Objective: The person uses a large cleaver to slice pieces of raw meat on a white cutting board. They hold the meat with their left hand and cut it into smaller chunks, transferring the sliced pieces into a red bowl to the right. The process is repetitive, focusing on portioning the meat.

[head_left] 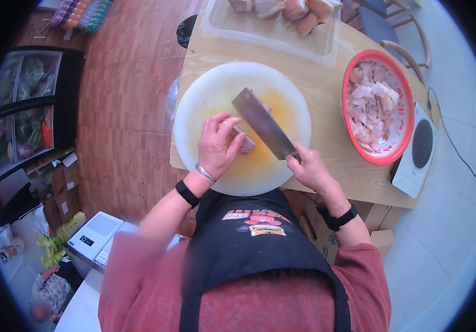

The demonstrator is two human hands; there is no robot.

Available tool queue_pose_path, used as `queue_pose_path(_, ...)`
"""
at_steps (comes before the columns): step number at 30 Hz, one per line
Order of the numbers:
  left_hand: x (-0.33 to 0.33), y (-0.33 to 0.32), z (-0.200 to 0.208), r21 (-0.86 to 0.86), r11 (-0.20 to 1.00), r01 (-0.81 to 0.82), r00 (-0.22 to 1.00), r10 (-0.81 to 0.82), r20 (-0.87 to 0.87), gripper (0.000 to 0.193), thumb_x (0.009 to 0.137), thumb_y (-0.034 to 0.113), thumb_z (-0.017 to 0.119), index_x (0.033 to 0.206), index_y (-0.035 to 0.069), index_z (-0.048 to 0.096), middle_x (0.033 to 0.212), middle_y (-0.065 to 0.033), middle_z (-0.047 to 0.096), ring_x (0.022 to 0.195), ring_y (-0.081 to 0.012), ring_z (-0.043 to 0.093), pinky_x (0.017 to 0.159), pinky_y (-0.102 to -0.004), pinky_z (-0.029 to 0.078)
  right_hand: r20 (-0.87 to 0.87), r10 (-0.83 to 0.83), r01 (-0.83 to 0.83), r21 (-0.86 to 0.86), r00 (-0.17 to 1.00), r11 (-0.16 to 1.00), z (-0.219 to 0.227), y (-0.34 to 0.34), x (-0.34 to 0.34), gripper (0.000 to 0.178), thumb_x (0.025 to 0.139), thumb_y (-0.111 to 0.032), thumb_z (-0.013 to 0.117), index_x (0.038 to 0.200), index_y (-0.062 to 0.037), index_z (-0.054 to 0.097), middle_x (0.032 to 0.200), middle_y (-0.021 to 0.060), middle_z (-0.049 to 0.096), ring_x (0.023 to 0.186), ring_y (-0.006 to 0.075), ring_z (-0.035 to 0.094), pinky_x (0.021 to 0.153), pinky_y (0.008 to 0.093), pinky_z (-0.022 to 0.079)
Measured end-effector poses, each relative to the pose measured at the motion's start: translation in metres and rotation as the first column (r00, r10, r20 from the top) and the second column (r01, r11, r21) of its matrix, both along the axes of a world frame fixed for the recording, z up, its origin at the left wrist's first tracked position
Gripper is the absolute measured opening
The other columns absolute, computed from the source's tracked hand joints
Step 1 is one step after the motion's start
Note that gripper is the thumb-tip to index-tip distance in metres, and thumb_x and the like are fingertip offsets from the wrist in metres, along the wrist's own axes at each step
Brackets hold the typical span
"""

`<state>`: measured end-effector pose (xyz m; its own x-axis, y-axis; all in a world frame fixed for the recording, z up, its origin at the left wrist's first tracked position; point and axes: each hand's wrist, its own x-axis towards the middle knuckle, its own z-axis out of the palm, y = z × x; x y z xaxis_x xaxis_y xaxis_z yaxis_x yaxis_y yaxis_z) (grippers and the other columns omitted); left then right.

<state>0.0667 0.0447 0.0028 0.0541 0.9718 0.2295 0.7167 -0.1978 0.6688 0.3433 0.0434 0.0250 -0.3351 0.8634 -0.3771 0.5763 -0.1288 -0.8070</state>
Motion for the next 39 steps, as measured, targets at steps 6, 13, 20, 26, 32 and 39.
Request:
queue_pose_path(6,-0.022,0.001,0.018,-0.044,0.907,0.418,0.906,-0.420,-0.050,0.053,0.077,0.001,0.075,0.129,0.009,0.067,0.136,-0.0179,0.060,0.123,-0.0385,0.060,0.099,-0.0427,0.053,-0.058,-0.071,0.074,0.043,0.996,0.996,0.024,-0.010,0.006,0.016,0.092,-0.007,0.062,0.105,0.0009,0.060,0.080,0.0254,0.070,0.074,0.0442,0.071,0.066,0.0457,0.055)
queue_pose_path(13,-0.022,0.007,0.004,-0.238,0.912,0.335,0.930,-0.361,-0.074,0.050,0.078,0.005,0.077,0.126,0.010,0.066,0.124,-0.0117,0.065,0.118,-0.0327,0.064,0.091,-0.0398,0.054,-0.095,-0.118,0.127,0.092,0.988,0.988,0.016,-0.035,0.002,0.015,0.091,-0.005,0.063,0.105,0.0001,0.060,0.079,0.0244,0.069,0.073,0.0422,0.071,0.063,0.0439,0.054)
queue_pose_path(20,-0.027,-0.025,0.005,-0.720,0.693,0.025,0.944,0.221,0.245,0.041,0.085,0.016,0.080,0.121,0.005,0.065,0.109,-0.0145,0.066,0.097,-0.0349,0.065,0.081,-0.0413,0.056,-0.070,-0.065,0.074,0.135,0.995,0.988,0.026,-0.030,-0.001,0.010,0.091,-0.003,0.062,0.100,-0.0025,0.058,0.073,0.0222,0.066,0.069,0.0416,0.069,0.060,0.0461,0.052)
queue_pose_path(26,-0.015,-0.038,0.006,-0.160,0.983,-0.092,0.995,0.084,-0.055,0.044,0.082,0.017,0.083,0.120,0.005,0.065,0.109,-0.0140,0.066,0.101,-0.0341,0.064,0.084,-0.0421,0.054,0.116,0.098,-0.131,0.323,0.988,0.937,0.034,-0.026,-0.020,0.007,0.091,-0.005,0.062,0.093,-0.0060,0.055,0.076,0.0174,0.064,0.067,0.0400,0.066,0.058,0.0489,0.052)
queue_pose_path(32,-0.004,-0.046,0.003,-0.117,0.985,-0.131,0.991,0.130,-0.014,0.041,0.079,0.010,0.082,0.118,0.006,0.068,0.109,-0.0125,0.066,0.099,-0.0346,0.063,0.085,-0.0428,0.052,0.327,0.246,-0.354,0.332,0.913,0.874,0.045,-0.028,-0.029,0.010,0.088,-0.007,0.064,0.096,-0.0072,0.057,0.079,0.0123,0.063,0.066,0.0362,0.066,0.056,0.0456,0.054)
queue_pose_path(39,-0.001,-0.032,0.000,0.124,0.992,0.009,1.000,-0.012,0.022,0.033,0.079,-0.004,0.074,0.112,0.002,0.076,0.109,-0.0114,0.070,0.097,-0.0343,0.064,0.083,-0.0416,0.053,0.416,0.316,-0.450,0.276,0.853,0.849,0.061,-0.030,-0.031,0.015,0.086,-0.007,0.066,0.099,-0.0067,0.060,0.082,0.0126,0.064,0.066,0.0322,0.068,0.056,0.0436,0.055)
